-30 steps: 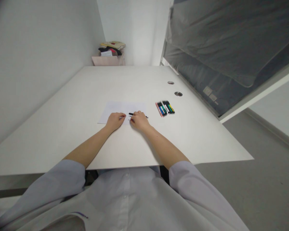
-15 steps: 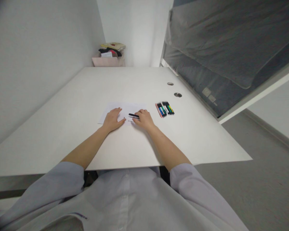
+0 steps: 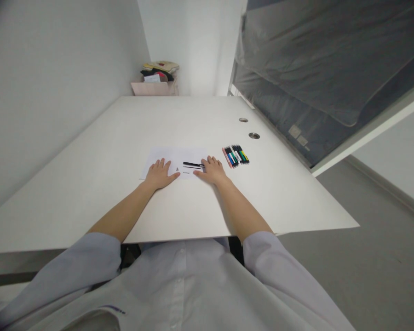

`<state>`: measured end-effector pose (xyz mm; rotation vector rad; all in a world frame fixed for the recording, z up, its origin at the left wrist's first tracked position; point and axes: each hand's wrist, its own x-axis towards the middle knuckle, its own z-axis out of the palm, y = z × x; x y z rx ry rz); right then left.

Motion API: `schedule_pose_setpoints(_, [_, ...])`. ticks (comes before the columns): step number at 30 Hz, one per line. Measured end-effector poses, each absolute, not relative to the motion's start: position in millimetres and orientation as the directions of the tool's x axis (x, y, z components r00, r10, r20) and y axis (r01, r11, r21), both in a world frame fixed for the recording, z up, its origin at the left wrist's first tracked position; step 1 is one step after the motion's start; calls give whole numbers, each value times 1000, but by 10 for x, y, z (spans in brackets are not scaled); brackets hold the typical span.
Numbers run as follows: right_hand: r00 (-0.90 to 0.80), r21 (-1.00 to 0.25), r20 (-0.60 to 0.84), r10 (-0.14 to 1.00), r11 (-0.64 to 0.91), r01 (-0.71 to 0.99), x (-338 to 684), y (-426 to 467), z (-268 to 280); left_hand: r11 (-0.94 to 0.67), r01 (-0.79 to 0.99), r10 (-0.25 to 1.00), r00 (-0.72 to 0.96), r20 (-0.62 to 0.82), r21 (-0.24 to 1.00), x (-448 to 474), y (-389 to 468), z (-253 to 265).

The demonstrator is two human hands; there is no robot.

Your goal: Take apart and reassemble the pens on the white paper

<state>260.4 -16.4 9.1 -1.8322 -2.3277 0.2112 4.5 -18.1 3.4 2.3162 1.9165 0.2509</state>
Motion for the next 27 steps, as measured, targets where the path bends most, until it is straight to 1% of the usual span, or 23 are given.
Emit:
schedule_pose_setpoints(5, [-247, -201, 43, 968, 251, 947, 2603, -160, 108, -206, 963, 979, 202, 39, 173, 55, -179, 51])
schedule_pose_setpoints(10, [-237, -196, 18, 971, 236, 952, 2592, -167, 126, -202, 974, 976, 209, -58, 103, 69, -201, 118])
schedule_pose_setpoints(13, [-235, -201, 13, 972, 233, 951, 2590, -169, 133, -185, 979, 978, 192, -85, 84, 78, -219, 144])
schedule_pose_setpoints(27, [-218, -237, -23, 976, 207, 949, 2592, -156, 96, -191, 975, 979, 199, -55, 116, 68, -230, 126])
